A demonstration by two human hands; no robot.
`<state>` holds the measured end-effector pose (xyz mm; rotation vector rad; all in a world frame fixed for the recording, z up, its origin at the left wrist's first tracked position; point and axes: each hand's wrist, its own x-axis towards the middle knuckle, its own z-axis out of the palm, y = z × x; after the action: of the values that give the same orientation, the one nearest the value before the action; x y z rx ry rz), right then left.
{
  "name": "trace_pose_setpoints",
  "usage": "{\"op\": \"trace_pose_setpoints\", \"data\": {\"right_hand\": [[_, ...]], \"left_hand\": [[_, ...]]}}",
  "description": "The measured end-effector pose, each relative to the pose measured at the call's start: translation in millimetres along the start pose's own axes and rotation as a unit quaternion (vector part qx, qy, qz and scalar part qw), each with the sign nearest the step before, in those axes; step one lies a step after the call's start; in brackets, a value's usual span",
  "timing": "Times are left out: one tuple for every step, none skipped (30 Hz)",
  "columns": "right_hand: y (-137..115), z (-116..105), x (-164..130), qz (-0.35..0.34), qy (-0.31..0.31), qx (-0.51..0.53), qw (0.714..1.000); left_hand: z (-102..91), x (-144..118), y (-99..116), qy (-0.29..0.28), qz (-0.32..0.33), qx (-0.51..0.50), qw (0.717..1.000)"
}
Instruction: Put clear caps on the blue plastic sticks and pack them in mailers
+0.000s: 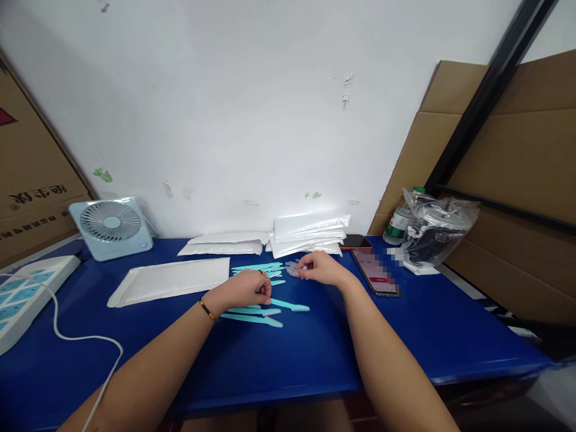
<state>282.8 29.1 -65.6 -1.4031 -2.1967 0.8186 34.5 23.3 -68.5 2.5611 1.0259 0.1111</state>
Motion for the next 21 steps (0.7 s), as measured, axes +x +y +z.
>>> {"op": "trace_pose_setpoints", "data": {"right_hand": [[-2.8,-0.3,-1.5,-0.008,-0.040,0.010,0.999],[-4.8,0.0,-2.5,-0.014,-0.073,0.014,0.997],[-6.0,0.8,-2.9,-0.017,-0.097,0.015,0.995],[-6.2,1.9,-2.7,-0.017,-0.113,0.017,0.993],[-5.3,3.3,-1.8,-0.015,-0.118,0.021,0.993],[-3.5,4.7,-0.5,-0.012,-0.111,0.024,0.993],[-0.8,6.0,1.1,-0.010,-0.091,0.025,0.995],[2.4,7.1,3.0,-0.005,-0.062,0.023,0.998],[5.9,7.9,4.9,0.002,-0.027,0.018,0.999],[9.4,8.4,6.7,0.010,0.010,0.007,1.000],[12.6,8.5,8.2,0.017,0.045,-0.009,0.999],[15.1,8.3,9.3,0.023,0.078,-0.029,0.996],[16.9,7.7,9.9,0.024,0.106,-0.050,0.993],[17.7,6.9,10.1,0.022,0.129,-0.068,0.989],[17.5,5.9,9.7,0.018,0.148,-0.081,0.986],[16.4,5.1,9.0,0.014,0.160,-0.086,0.983],[14.2,4.6,8.0,0.008,0.162,-0.083,0.983],[11.1,4.7,7.0,0.000,0.156,-0.073,0.985],[7.0,5.9,6.1,-0.010,0.144,-0.059,0.988],[2.2,8.2,5.4,-0.021,0.129,-0.042,0.991],[-3.3,11.7,5.1,-0.033,0.110,-0.024,0.993]], "left_hand": [[0.3,1.2,-1.4,0.017,-0.016,0.004,1.000],[-0.1,2.2,-3.4,0.036,-0.031,0.009,0.999],[-1.3,2.9,-6.0,0.054,-0.043,0.014,0.998],[-3.1,3.4,-9.0,0.068,-0.052,0.021,0.996],[-5.3,3.7,-12.2,0.080,-0.059,0.030,0.995],[-7.8,3.6,-15.8,0.090,-0.066,0.042,0.993],[-10.5,3.1,-19.6,0.098,-0.074,0.054,0.991],[-13.3,2.1,-23.6,0.105,-0.084,0.065,0.989],[-16.3,0.5,-27.8,0.112,-0.093,0.073,0.987],[-19.3,-1.8,-31.9,0.120,-0.099,0.077,0.985],[-22.3,-4.8,-35.8,0.123,-0.100,0.076,0.984],[-25.3,-8.4,-39.3,0.118,-0.097,0.070,0.986],[-28.2,-12.4,-42.2,0.100,-0.092,0.063,0.989],[-30.7,-16.4,-44.4,0.067,-0.087,0.053,0.993],[-32.7,-20.2,-45.9,0.023,-0.085,0.041,0.995],[-34.1,-23.3,-46.6,-0.026,-0.089,0.032,0.995],[-34.6,-25.4,-46.5,-0.066,-0.098,0.025,0.993],[-34.3,-26.4,-45.6,-0.093,-0.109,0.021,0.989],[-33.2,-26.2,-44.1,-0.104,-0.118,0.015,0.987],[-31.6,-25.0,-41.8,-0.101,-0.121,0.008,0.987],[-29.7,-22.9,-39.0,-0.087,-0.117,-0.001,0.989]]}}
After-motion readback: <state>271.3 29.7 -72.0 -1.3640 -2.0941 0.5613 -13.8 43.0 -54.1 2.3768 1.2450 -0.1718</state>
